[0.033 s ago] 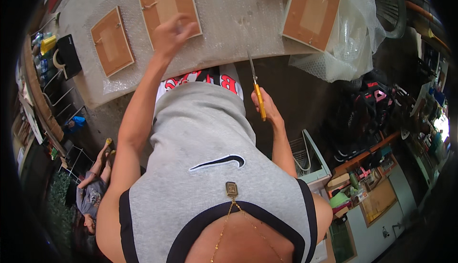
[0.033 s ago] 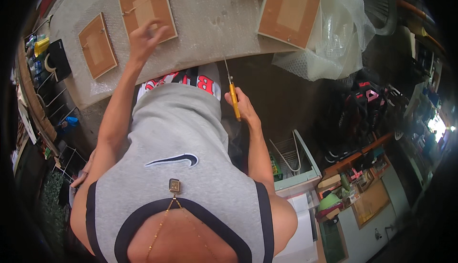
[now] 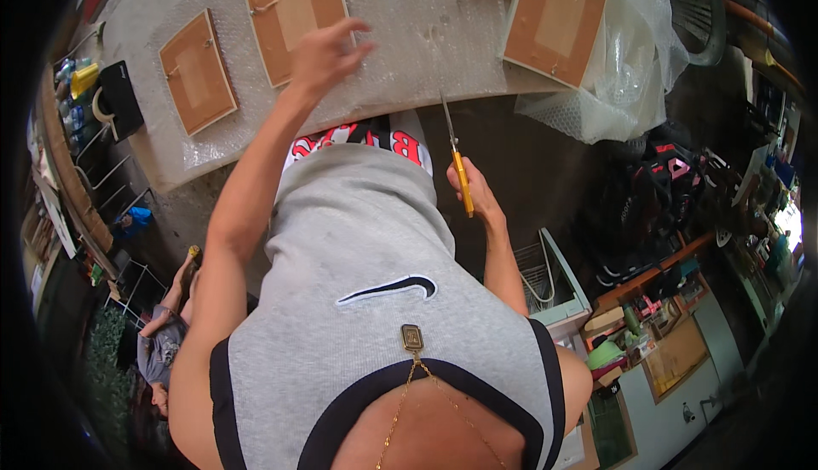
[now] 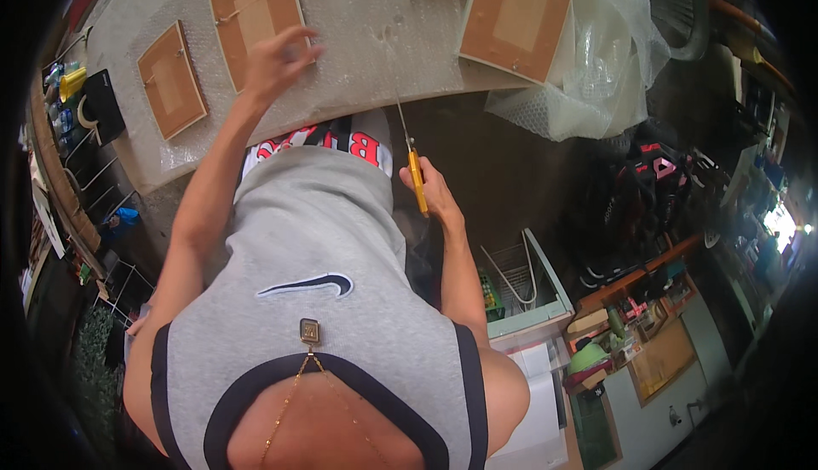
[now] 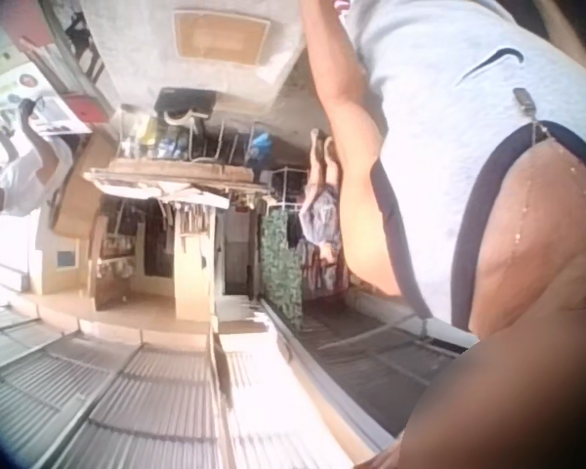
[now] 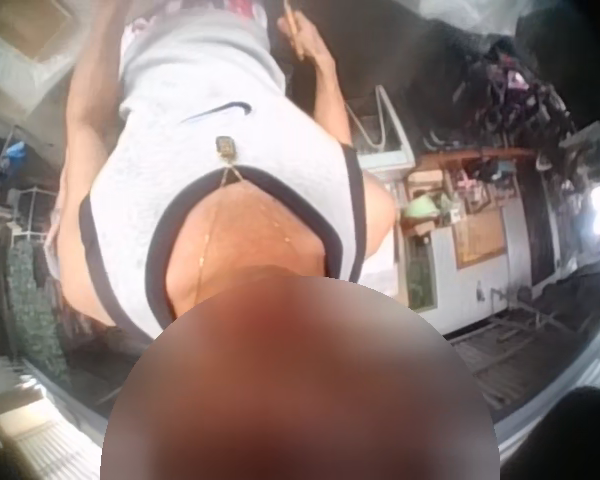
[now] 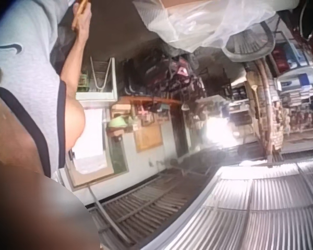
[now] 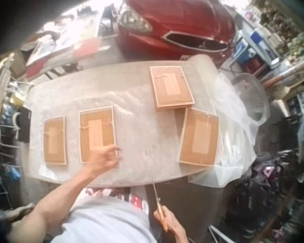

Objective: The person retrieves several small wooden picture frames from a nearby area and places them on a table covered with bubble wrap. Using scissors, the person cuts pieces of bubble wrap to size, wraps each frame individually, and secures the wrapping with tape. The wrapped frames are set aside on the table.

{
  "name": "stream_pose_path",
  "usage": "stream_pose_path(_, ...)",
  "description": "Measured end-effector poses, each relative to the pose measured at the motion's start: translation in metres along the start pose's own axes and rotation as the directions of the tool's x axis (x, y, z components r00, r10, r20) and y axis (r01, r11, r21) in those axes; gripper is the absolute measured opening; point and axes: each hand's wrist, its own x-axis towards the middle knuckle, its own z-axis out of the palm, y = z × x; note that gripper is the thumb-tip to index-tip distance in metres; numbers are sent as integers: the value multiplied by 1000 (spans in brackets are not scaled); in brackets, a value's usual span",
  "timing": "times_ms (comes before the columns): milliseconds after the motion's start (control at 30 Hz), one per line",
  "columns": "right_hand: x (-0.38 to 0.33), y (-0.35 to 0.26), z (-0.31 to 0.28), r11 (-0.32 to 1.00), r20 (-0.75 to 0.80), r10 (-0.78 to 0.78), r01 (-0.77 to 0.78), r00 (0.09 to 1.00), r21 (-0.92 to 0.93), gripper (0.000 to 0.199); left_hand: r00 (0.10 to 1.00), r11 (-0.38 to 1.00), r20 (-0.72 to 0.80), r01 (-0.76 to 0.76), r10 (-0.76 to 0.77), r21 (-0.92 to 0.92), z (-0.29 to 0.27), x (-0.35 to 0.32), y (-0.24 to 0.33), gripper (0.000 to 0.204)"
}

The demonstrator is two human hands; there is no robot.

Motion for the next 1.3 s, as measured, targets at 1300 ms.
stream_pose_path(1300,63,-53,18,974,-139,-226,229,964,0,50,765,757,425,-609,484,236,145,39,119,12)
